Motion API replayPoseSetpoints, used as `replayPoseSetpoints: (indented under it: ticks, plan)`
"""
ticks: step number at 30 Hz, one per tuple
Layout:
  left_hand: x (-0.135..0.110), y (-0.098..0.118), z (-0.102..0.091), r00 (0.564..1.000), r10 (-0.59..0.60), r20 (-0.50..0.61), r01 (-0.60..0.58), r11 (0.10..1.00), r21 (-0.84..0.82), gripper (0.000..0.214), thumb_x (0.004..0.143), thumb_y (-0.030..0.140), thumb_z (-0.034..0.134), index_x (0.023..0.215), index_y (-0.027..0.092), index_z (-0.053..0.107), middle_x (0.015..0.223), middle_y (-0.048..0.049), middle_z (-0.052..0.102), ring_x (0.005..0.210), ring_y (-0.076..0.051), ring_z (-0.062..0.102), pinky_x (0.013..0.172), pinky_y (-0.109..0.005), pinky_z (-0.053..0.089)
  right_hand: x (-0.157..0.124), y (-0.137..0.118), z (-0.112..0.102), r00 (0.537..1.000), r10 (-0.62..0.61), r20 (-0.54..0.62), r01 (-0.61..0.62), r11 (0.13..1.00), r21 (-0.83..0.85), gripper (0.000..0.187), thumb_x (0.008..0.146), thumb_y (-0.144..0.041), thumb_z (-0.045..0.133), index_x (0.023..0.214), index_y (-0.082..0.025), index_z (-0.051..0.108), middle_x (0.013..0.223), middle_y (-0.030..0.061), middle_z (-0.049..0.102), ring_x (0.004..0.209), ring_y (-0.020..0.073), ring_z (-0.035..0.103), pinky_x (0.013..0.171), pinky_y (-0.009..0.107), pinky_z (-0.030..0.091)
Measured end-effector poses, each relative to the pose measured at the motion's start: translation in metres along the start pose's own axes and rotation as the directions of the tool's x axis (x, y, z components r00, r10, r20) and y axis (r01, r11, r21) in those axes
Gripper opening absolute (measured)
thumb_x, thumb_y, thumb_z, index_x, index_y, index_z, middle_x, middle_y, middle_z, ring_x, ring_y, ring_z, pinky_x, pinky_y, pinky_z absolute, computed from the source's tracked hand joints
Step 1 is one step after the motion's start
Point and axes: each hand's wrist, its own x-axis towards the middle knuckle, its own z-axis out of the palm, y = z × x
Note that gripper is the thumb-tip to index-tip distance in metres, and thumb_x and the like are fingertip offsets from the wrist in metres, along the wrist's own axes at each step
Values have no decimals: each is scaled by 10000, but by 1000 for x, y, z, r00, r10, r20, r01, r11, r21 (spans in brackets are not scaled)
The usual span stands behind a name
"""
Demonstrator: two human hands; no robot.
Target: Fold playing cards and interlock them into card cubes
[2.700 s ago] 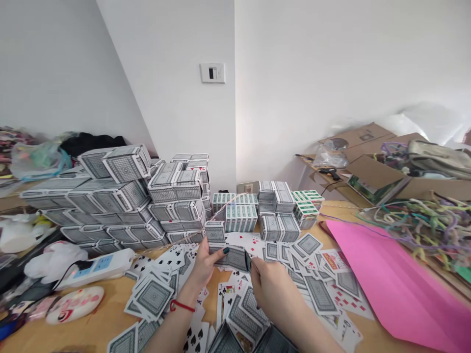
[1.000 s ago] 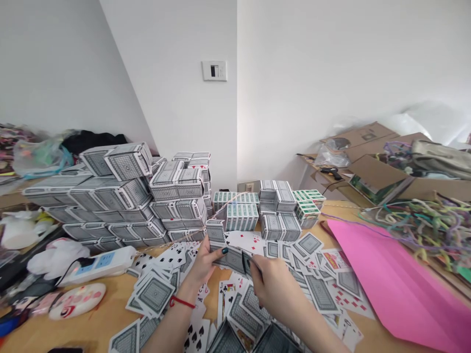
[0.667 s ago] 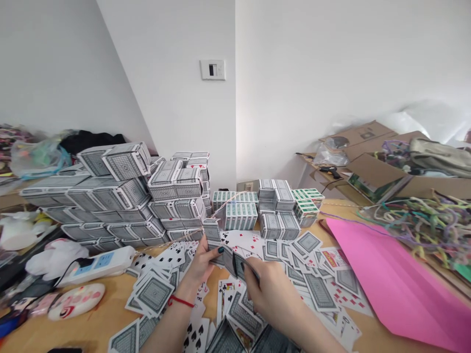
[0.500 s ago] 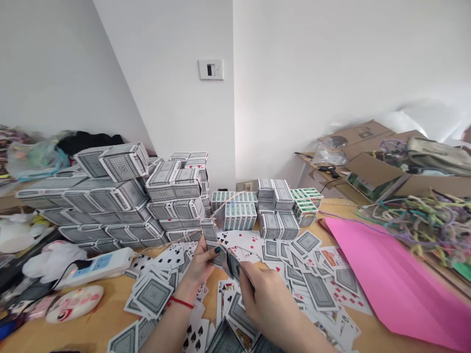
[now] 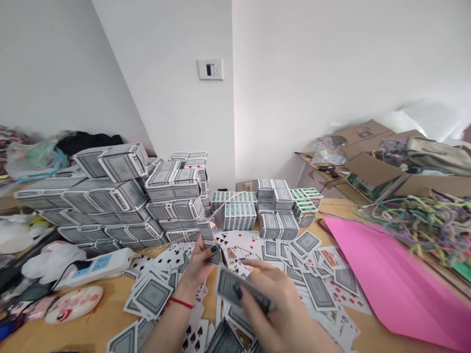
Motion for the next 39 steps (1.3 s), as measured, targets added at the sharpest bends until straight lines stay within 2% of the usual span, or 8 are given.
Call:
replayPoseSetpoints:
  ticks: [3, 5, 15, 21, 27, 33, 36, 39]
  plan:
    - [1, -2, -2, 1000, 11, 3, -11, 1000, 17, 370, 561, 132, 734, 867, 204, 540, 641, 55, 593, 542, -83, 533, 565, -197, 422, 0, -1, 9, 983, -170, 71, 161, 979, 127, 266, 754, -102, 377, 526, -231, 327, 415, -87, 334, 359, 82, 319, 811, 311, 461]
    - [1, -2, -2, 1000, 20, 13, -21, 1000, 16, 368, 564, 121, 729, 872, 199, 544, 644, 56, 595, 533, -87, 534, 562, -200, 419, -1, 0, 16, 982, -180, 65, 170, 976, 133, 261, 741, -93, 380, 522, -231, 343, 417, -86, 349, 359, 83, 323, 844, 336, 457]
    - [-1, 2, 5, 1000, 2, 29, -4, 998, 64, 340, 570, 120, 725, 854, 205, 560, 636, 42, 601, 549, -113, 550, 569, -222, 429, -1, 1, 26, 996, -15, 92, 4, 992, 123, 247, 738, -137, 398, 509, -220, 354, 443, -72, 349, 402, 84, 345, 803, 320, 467]
    - [-3, 1, 9, 1000, 19, 2, -19, 993, 115, 342, 548, 138, 744, 824, 216, 558, 637, 48, 604, 529, -102, 550, 560, -214, 429, -3, 2, 31, 994, 76, 81, -92, 972, 214, 289, 737, -159, 441, 501, -212, 284, 448, -104, 246, 402, 69, 245, 879, 332, 432]
    - [-8, 2, 16, 1000, 12, -8, -11, 987, 163, 304, 604, 139, 708, 864, 192, 559, 660, 30, 626, 556, -120, 573, 566, -227, 449, -1, 5, 26, 994, 80, 69, -91, 980, 178, 236, 757, -109, 427, 555, -214, 364, 481, -87, 349, 459, 79, 373, 937, 300, 366]
    - [-8, 2, 15, 994, -62, 89, 44, 980, 194, 347, 613, 127, 706, 930, 194, 585, 744, -16, 669, 681, -185, 632, 649, -281, 481, 1, 13, 28, 985, 118, 127, -137, 979, 151, 201, 748, -119, 428, 573, -205, 378, 512, -58, 382, 517, 96, 401, 673, 208, 409]
    - [-10, 1, 17, 986, -112, 125, 85, 976, 201, 425, 610, 102, 709, 995, 217, 572, 837, -35, 681, 778, -217, 642, 692, -297, 485, 2, 20, 34, 963, 183, 195, -224, 951, 213, 238, 771, -158, 427, 551, -197, 345, 510, -61, 343, 478, 80, 333, 483, 175, 310]
    - [-10, -1, 16, 980, -147, 133, 119, 974, 193, 531, 614, 117, 715, 1095, 250, 533, 888, -41, 684, 798, -235, 644, 680, -305, 494, 2, 27, 37, 954, 245, 174, -283, 925, 253, 254, 791, -212, 431, 548, -188, 362, 516, -60, 324, 482, 76, 303, 462, 183, 274]
